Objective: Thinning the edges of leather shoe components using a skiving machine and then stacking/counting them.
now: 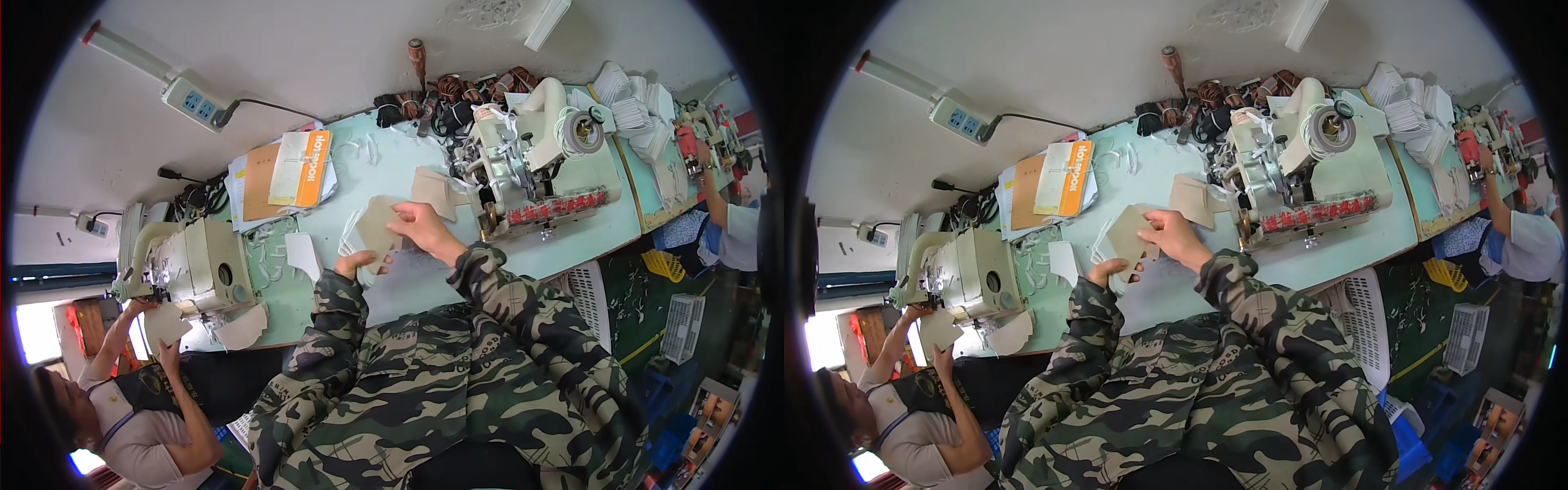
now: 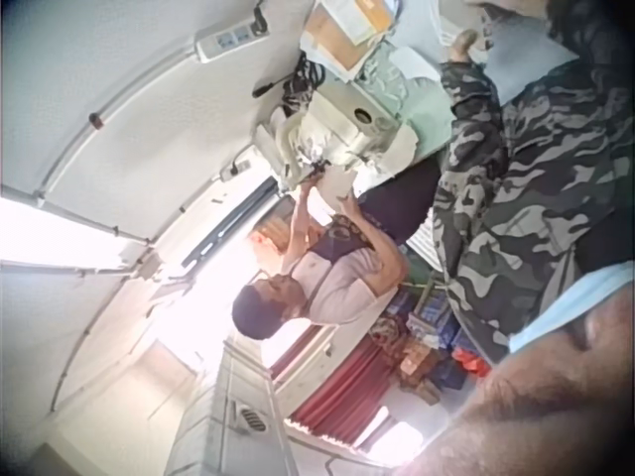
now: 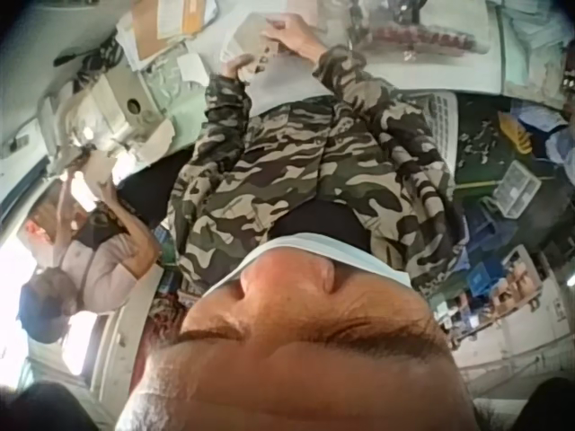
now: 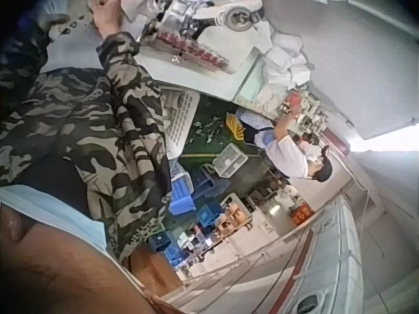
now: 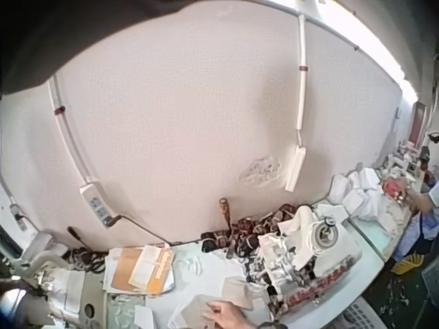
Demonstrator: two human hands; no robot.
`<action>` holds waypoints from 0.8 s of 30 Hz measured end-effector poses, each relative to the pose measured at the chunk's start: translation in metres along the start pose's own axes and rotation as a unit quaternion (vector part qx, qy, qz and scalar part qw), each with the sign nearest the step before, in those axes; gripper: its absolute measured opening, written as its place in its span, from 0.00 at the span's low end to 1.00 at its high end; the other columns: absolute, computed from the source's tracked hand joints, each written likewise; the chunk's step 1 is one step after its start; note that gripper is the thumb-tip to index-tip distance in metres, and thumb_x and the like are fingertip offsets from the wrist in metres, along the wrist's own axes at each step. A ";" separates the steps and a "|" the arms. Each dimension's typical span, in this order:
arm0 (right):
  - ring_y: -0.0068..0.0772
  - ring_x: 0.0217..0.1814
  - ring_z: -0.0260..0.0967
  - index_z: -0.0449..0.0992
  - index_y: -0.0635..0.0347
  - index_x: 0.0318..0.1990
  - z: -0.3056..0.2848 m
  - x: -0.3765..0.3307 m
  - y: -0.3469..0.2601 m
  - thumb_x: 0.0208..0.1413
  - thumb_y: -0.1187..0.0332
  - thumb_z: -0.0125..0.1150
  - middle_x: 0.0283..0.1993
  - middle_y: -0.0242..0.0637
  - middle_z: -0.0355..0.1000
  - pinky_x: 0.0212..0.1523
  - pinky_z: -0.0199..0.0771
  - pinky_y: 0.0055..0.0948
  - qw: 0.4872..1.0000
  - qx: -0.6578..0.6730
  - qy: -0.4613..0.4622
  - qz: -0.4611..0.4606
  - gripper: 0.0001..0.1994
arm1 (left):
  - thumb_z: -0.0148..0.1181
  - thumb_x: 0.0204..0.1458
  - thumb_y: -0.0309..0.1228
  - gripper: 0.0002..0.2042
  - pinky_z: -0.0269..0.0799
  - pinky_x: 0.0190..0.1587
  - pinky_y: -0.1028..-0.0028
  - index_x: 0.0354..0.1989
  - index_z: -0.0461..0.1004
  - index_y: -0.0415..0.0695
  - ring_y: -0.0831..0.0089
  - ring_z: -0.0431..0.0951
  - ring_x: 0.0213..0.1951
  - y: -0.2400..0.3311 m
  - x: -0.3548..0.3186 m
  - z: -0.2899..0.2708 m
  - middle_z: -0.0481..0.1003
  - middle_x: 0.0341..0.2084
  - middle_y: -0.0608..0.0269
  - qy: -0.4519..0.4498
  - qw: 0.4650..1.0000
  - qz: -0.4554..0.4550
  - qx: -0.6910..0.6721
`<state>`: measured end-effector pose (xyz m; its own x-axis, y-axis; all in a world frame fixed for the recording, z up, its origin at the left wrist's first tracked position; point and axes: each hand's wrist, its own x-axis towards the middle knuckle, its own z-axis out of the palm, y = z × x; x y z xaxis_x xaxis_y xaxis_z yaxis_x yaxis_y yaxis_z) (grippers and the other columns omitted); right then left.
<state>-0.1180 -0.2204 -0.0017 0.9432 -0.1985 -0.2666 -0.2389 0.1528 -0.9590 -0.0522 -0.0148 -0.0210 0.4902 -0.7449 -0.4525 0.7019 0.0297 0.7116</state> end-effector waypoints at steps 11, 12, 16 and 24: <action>0.43 0.33 0.76 0.77 0.69 0.35 0.023 0.021 -0.014 0.47 0.61 0.67 0.30 0.49 0.76 0.36 0.72 0.33 0.953 -0.265 -0.092 -0.116 0.17 | 0.59 0.44 0.20 0.27 0.82 0.34 0.63 0.56 0.63 0.34 0.57 0.79 0.42 0.005 0.001 -0.020 0.74 0.44 0.49 0.073 0.996 0.032 0.028; 0.43 0.33 0.76 0.77 0.69 0.35 0.026 0.016 -0.017 0.47 0.61 0.67 0.30 0.49 0.76 0.36 0.72 0.33 0.953 -0.265 -0.093 -0.114 0.17 | 0.59 0.44 0.19 0.27 0.82 0.37 0.61 0.56 0.63 0.34 0.57 0.79 0.43 0.006 0.003 -0.015 0.74 0.44 0.49 0.044 0.999 0.023 0.019; 0.33 0.34 0.77 0.79 0.68 0.40 0.024 0.011 -0.024 0.49 0.65 0.66 0.33 0.45 0.78 0.38 0.73 0.28 0.964 -0.238 -0.116 -0.018 0.15 | 0.57 0.43 0.17 0.28 0.82 0.43 0.59 0.58 0.62 0.34 0.58 0.78 0.45 0.007 0.006 -0.005 0.73 0.47 0.49 0.018 0.998 0.032 0.047; 0.30 0.34 0.76 0.78 0.70 0.42 0.012 0.009 -0.029 0.47 0.69 0.68 0.36 0.45 0.79 0.37 0.75 0.27 0.974 -0.186 -0.127 0.005 0.16 | 0.53 0.41 0.18 0.33 0.77 0.50 0.52 0.62 0.57 0.34 0.54 0.73 0.53 0.021 0.007 0.011 0.67 0.55 0.46 -0.053 0.997 0.039 0.040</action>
<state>-0.1000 -0.2153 0.0246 0.9561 0.0543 -0.2879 -0.2701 -0.2174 -0.9380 -0.0397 -0.0262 -0.0032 0.4817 -0.8085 -0.3381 0.6183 0.0401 0.7849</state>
